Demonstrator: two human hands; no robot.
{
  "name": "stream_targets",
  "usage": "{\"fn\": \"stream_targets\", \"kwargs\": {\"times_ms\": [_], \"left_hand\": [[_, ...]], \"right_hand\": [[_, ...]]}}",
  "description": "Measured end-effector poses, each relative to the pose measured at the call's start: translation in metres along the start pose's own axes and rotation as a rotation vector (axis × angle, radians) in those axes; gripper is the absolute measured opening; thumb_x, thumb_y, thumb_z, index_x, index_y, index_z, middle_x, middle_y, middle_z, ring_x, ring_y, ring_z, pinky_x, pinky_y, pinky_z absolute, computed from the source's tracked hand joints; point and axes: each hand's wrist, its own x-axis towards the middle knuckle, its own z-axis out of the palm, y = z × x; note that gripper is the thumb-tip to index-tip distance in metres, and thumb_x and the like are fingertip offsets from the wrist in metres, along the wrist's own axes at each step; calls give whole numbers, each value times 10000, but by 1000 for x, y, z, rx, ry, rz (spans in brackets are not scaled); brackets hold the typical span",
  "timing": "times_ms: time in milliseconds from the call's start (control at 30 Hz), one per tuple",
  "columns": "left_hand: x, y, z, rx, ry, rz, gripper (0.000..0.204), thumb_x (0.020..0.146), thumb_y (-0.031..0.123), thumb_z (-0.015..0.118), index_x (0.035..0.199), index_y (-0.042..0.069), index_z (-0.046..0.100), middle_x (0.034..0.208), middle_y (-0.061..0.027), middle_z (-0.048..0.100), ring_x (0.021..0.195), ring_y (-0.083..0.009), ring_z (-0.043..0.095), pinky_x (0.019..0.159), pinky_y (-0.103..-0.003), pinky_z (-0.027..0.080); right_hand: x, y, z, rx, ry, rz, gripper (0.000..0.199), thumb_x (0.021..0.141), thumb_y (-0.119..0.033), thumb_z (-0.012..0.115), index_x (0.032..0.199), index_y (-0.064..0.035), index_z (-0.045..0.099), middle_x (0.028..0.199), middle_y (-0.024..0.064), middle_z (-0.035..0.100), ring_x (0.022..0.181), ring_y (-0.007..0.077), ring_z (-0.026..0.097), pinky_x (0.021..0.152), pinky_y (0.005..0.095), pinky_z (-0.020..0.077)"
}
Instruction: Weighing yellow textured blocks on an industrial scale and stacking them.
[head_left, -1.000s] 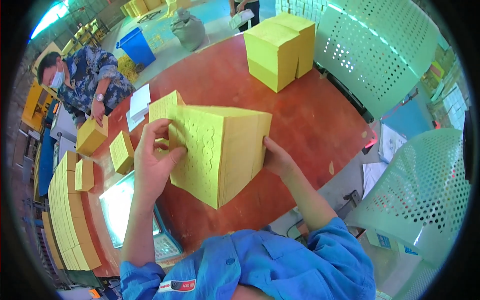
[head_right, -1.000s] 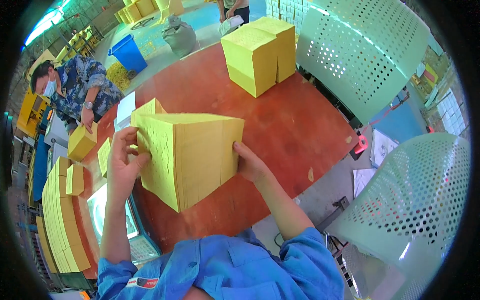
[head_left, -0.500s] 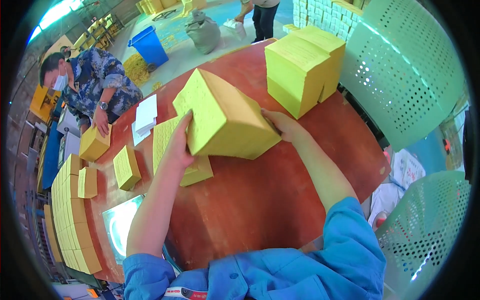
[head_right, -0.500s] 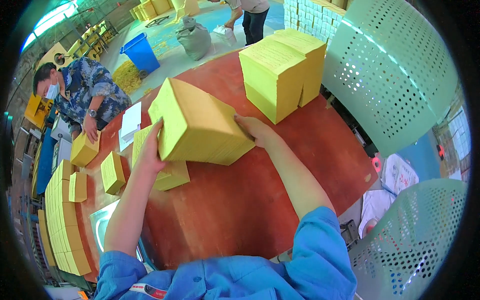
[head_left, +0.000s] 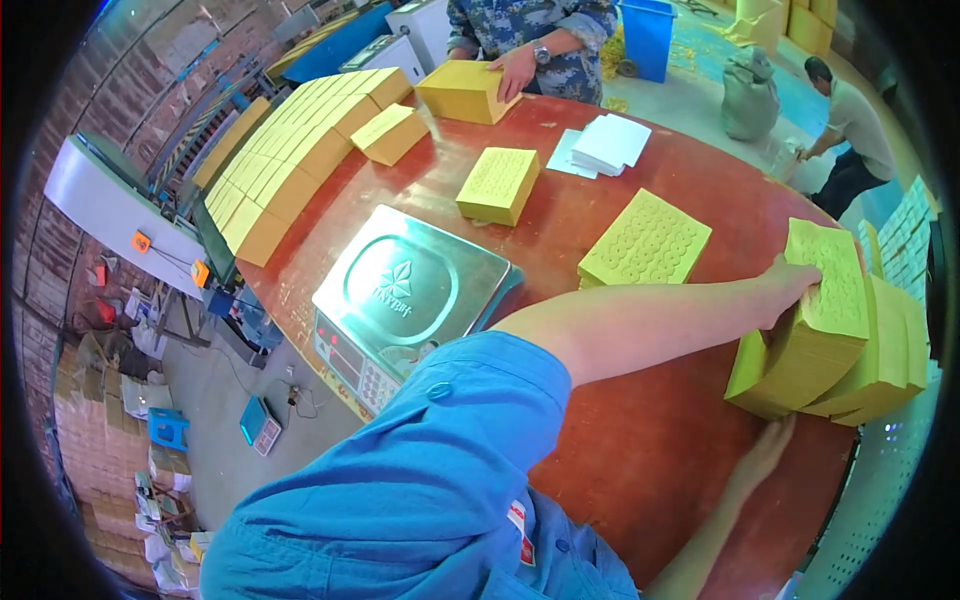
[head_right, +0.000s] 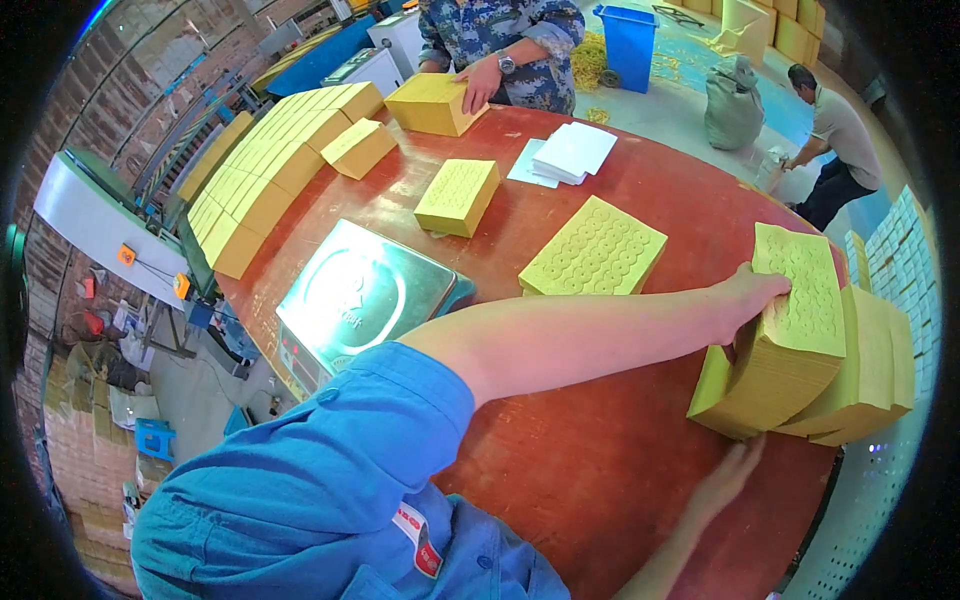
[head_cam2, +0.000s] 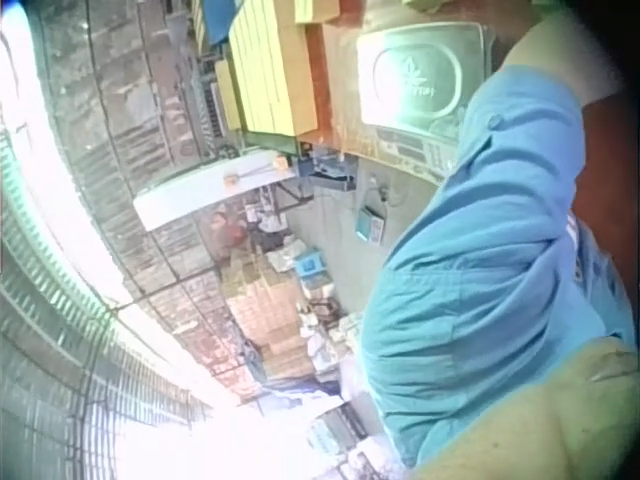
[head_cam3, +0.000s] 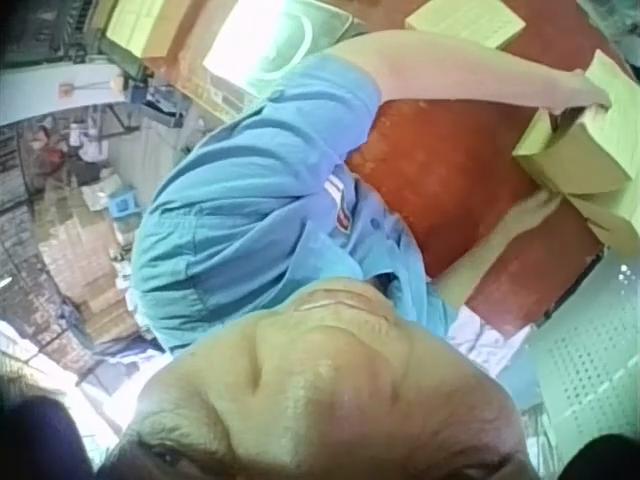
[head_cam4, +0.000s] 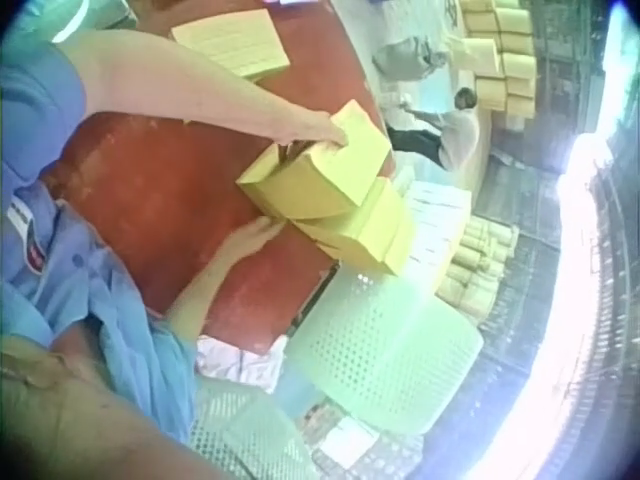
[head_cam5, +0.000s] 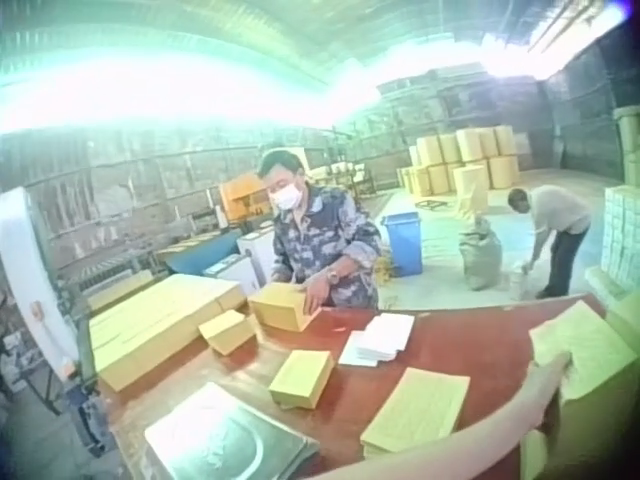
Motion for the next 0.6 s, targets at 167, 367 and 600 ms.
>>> {"fn": "stream_targets", "kwargs": {"times_ms": [167,367,600], "left_hand": [[3,3,20,122,193,-23,751,846,317,631,1433,109,211,1384,-194,439,1193,-469,496,791,-803,368],[-38,14,9,252,130,226,806,828,354,670,1440,43,247,1360,-205,483,1237,-325,515,949,-492,478],[-328,71,-191,589,-636,246,327,942,267,582,1109,-2,662,1025,-52,663,927,-135,606,821,-290,482]], "right_hand": [[-19,12,33,-653,145,-285,612,958,-215,553,1460,10,287,1512,232,296,1367,386,349,1086,446,371],[-17,4,34,-669,190,-303,564,940,-169,560,1431,14,350,1497,199,341,1355,363,374,1070,429,385],[-96,-5,36,-146,178,-30,451,937,-38,500,1379,27,441,1433,164,446,1297,303,461,1068,380,386]]}}
